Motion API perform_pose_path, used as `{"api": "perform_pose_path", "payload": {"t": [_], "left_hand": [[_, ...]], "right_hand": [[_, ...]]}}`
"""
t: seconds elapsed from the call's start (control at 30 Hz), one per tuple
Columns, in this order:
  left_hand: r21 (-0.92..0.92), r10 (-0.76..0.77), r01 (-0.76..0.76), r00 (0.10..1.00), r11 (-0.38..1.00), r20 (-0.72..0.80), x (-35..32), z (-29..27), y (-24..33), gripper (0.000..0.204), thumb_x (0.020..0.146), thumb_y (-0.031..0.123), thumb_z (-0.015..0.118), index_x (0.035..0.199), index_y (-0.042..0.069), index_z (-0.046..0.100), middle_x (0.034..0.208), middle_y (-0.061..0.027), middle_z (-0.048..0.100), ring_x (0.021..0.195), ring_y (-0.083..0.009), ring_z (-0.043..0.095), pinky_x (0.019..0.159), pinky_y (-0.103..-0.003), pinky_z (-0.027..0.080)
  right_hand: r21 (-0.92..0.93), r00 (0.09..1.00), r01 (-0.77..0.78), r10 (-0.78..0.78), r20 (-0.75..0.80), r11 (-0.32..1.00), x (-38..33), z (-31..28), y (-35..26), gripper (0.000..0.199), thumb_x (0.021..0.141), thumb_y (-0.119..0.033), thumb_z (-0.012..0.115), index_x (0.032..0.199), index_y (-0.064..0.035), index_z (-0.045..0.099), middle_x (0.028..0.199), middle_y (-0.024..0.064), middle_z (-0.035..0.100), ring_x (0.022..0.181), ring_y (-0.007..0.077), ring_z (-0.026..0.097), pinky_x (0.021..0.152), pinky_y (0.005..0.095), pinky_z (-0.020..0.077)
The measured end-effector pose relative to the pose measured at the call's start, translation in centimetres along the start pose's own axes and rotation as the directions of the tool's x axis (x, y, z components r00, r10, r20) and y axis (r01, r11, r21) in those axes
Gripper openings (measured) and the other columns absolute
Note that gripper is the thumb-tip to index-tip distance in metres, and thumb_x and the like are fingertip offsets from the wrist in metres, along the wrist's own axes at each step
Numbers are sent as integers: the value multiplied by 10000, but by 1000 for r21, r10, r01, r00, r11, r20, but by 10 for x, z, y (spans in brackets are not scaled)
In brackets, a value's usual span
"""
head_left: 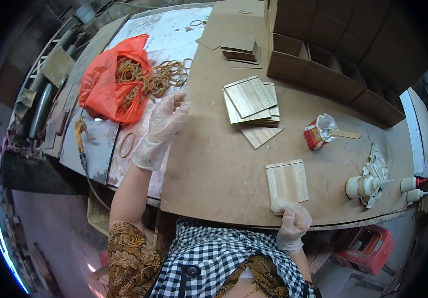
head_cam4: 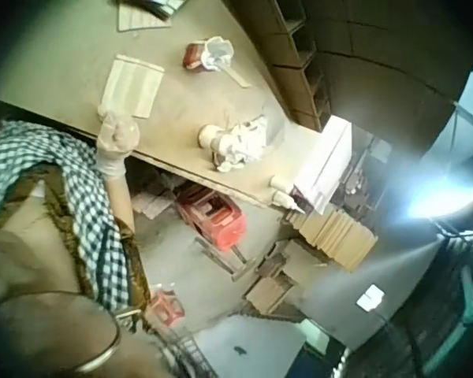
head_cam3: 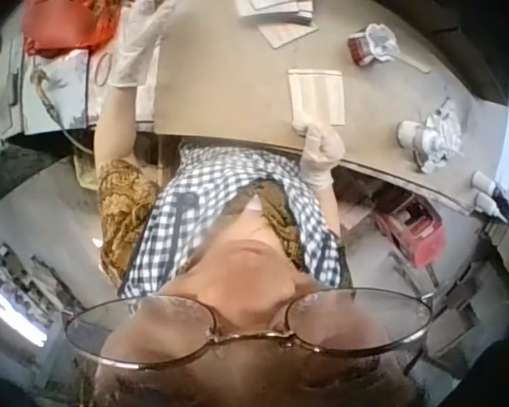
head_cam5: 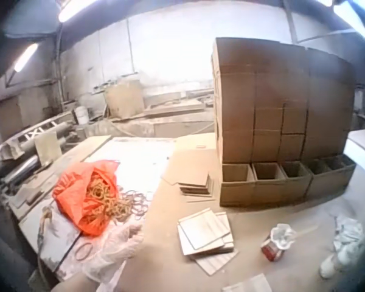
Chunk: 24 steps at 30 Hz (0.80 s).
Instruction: The person assembles small wooden boxes by hand. They pick up pre-cut wooden panels, apply glue to the edges, and fit the pieces together to form a box structure. The person secures the assembled boxes with rubber bands and places them on the table.
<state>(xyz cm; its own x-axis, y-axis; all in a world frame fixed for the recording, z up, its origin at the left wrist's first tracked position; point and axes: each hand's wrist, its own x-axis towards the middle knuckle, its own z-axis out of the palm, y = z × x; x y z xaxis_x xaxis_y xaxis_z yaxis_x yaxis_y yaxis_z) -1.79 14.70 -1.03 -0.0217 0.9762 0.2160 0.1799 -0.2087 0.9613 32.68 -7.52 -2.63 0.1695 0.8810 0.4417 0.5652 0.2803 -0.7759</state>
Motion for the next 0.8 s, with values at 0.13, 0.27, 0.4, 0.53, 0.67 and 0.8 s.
{"api": "perform_pose_path", "payload": {"t": [0.13,0.27,0.4,0.53,0.67,0.8], "left_hand": [[55,-30,26,997,998,73,26,20,-2,401,926,177,676,1283,19,590,1126,-51,629,1026,-122,579,898,-285,478],[115,-58,49,995,992,77,42,36,-8,427,921,165,674,1309,13,581,1132,-69,634,1032,-135,584,902,-281,480],[154,-133,117,986,981,100,55,46,-10,460,920,150,693,1323,-18,550,1193,-99,624,1078,-147,587,935,-281,485],[187,-147,126,984,974,104,53,55,-17,483,932,198,692,1330,-29,540,1209,-110,612,1067,-147,586,923,-282,488],[112,-107,92,986,989,130,57,61,-17,595,921,232,708,1393,-45,475,1306,-144,558,1193,-192,520,1008,-311,427],[117,30,-57,975,991,218,54,75,5,791,875,270,762,1489,-17,352,1533,-201,361,1450,-284,296,1182,-382,244]], "right_hand": [[-52,998,59,-59,-8,997,0,1,6,229,910,-127,563,722,-48,666,668,80,650,586,248,616,574,363,475],[-62,997,68,-66,48,996,1,-3,6,163,884,-107,600,744,-71,675,671,100,633,579,296,606,548,407,471],[-74,992,119,-114,61,990,4,-4,7,123,870,-81,611,784,-61,697,676,104,634,568,295,597,534,406,465],[-126,993,100,-91,74,987,3,-5,5,188,841,-17,545,776,-63,715,694,37,670,598,230,619,582,346,484],[-122,990,131,-123,71,984,5,-6,6,190,817,17,548,793,-58,721,705,40,675,594,238,623,574,351,487],[-66,991,116,-110,81,991,9,-6,4,178,821,26,562,812,-47,724,707,54,677,594,248,629,556,358,486]]}}
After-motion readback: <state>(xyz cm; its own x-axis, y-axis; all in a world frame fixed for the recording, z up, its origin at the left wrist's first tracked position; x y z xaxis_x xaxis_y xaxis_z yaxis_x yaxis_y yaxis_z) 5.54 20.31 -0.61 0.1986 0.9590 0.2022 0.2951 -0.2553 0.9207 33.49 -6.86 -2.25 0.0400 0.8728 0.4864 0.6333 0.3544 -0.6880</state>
